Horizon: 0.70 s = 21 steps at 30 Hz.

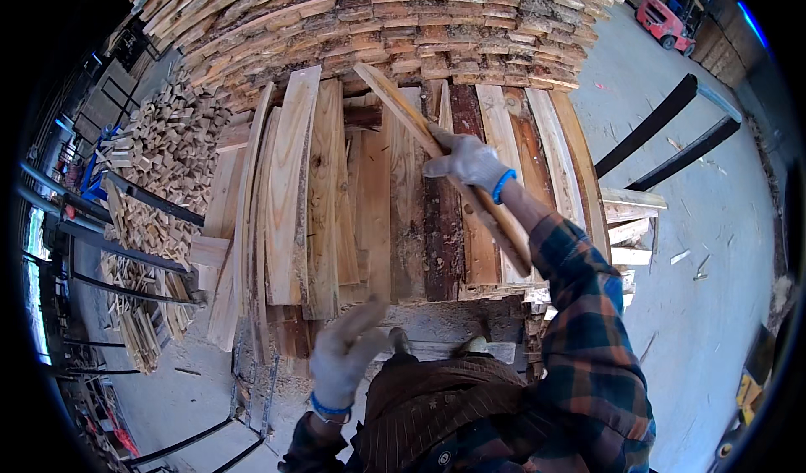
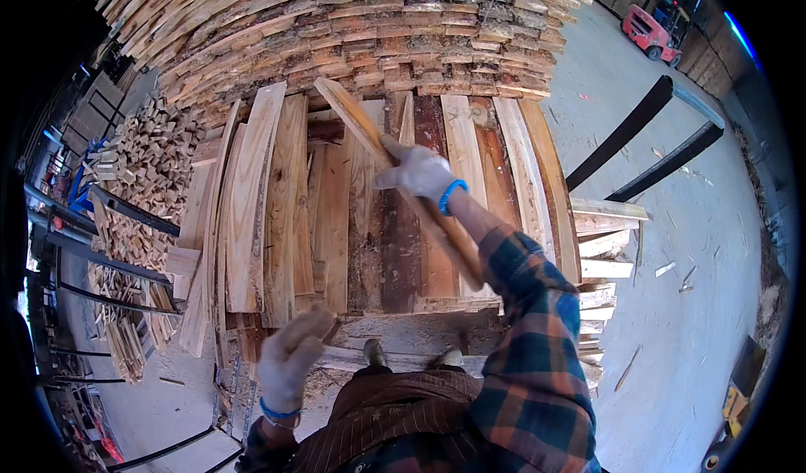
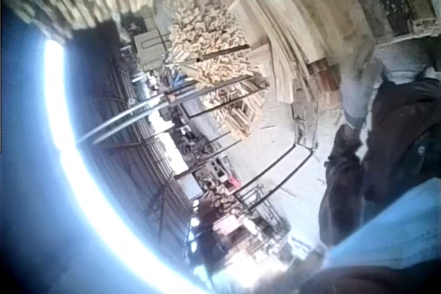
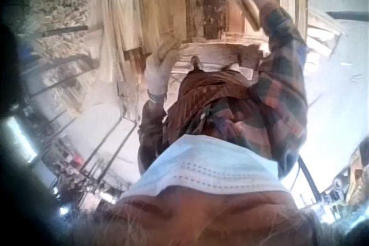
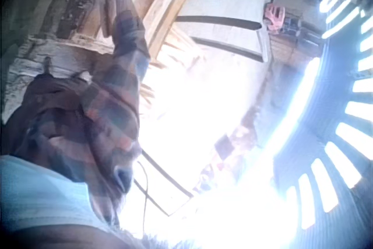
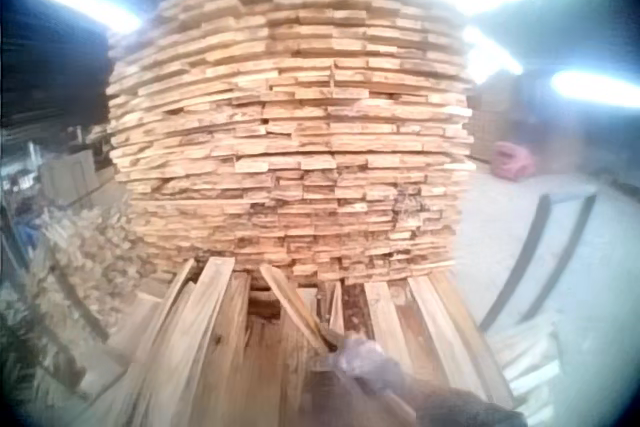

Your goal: The person repeatedly picks up wood planks from a vertical rack and places them onto a growing horizontal stack. They handle the wood by hand, wearing gloves, and arrange the pieces to build a neat pile.

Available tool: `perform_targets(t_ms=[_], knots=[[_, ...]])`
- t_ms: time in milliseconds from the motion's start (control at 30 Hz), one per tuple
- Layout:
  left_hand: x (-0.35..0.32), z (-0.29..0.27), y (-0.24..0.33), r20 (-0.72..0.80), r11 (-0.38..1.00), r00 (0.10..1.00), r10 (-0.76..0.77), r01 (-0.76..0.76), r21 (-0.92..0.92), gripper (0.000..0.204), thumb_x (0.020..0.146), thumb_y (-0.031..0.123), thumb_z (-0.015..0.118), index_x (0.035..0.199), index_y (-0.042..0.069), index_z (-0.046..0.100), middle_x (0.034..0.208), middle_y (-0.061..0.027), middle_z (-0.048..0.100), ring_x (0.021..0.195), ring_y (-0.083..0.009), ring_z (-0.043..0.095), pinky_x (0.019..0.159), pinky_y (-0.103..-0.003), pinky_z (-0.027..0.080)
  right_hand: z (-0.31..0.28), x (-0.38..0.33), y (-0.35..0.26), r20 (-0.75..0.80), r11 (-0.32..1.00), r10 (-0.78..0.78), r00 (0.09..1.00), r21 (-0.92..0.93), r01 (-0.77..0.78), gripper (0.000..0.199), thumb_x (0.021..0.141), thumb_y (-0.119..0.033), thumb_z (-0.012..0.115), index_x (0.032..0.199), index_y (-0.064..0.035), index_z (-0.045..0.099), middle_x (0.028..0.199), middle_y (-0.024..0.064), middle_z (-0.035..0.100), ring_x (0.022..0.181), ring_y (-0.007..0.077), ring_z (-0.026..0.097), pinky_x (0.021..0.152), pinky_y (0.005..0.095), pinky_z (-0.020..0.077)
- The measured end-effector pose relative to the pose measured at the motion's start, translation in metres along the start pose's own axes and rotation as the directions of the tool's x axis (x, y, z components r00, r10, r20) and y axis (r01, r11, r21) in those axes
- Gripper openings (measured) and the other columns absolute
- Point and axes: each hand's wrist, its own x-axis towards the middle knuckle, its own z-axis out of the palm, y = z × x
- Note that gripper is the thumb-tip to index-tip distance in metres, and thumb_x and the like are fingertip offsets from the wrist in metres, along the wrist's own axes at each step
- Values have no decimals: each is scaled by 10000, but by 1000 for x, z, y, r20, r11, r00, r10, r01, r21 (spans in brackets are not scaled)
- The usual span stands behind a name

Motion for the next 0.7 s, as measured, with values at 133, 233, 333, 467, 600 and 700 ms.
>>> perform_targets(t_ms=[133,233,333,467,600,700], knots=[[65,-64,38,-470,926,803,367,-266,268,628,875,261,660,1410,4,455,1389,-211,526,1220,-300,577,989,-378,491,-76,-28,78,-31,833,53,998,-550,-61,913,689,-312,776,1501,-292,359,1198,194,571,1078,373,602,929,412,486],[130,-76,48,-372,528,891,259,192,827,785,811,420,683,1471,112,391,1450,-225,442,1247,-411,496,964,-470,483,-74,-24,126,42,772,147,988,-630,-88,905,696,-237,771,1490,-362,356,1225,179,544,1086,362,590,921,431,495],[170,-82,4,-262,-80,943,206,283,956,873,753,441,712,1493,151,350,1472,-217,392,1235,-471,447,975,-516,448,-72,-31,123,100,848,158,982,-523,-83,918,693,-200,762,1486,-400,346,1254,154,524,1130,348,560,935,445,490],[180,-76,-10,-251,-14,943,219,260,966,918,724,421,731,1498,147,321,1474,-208,384,1218,-483,444,994,-545,420,-79,-66,119,252,796,30,967,-592,130,902,665,-193,771,1464,-390,401,1195,140,563,1082,352,588,923,417,506],[173,-75,-5,-278,-3,941,193,284,959,916,725,389,740,1499,152,312,1466,-219,389,1220,-492,442,985,-558,421,-95,-88,92,551,880,47,833,-418,226,877,634,-152,782,1429,-357,470,1288,142,538,1127,353,563,947,447,495],[176,-72,1,-304,3,941,148,307,952,917,725,372,743,1503,161,305,1466,-225,387,1225,-499,436,983,-565,418,-115,-85,113,388,929,-94,917,-296,221,807,583,-91,780,1336,-315,597,1286,153,554,1101,342,569,950,457,495]])
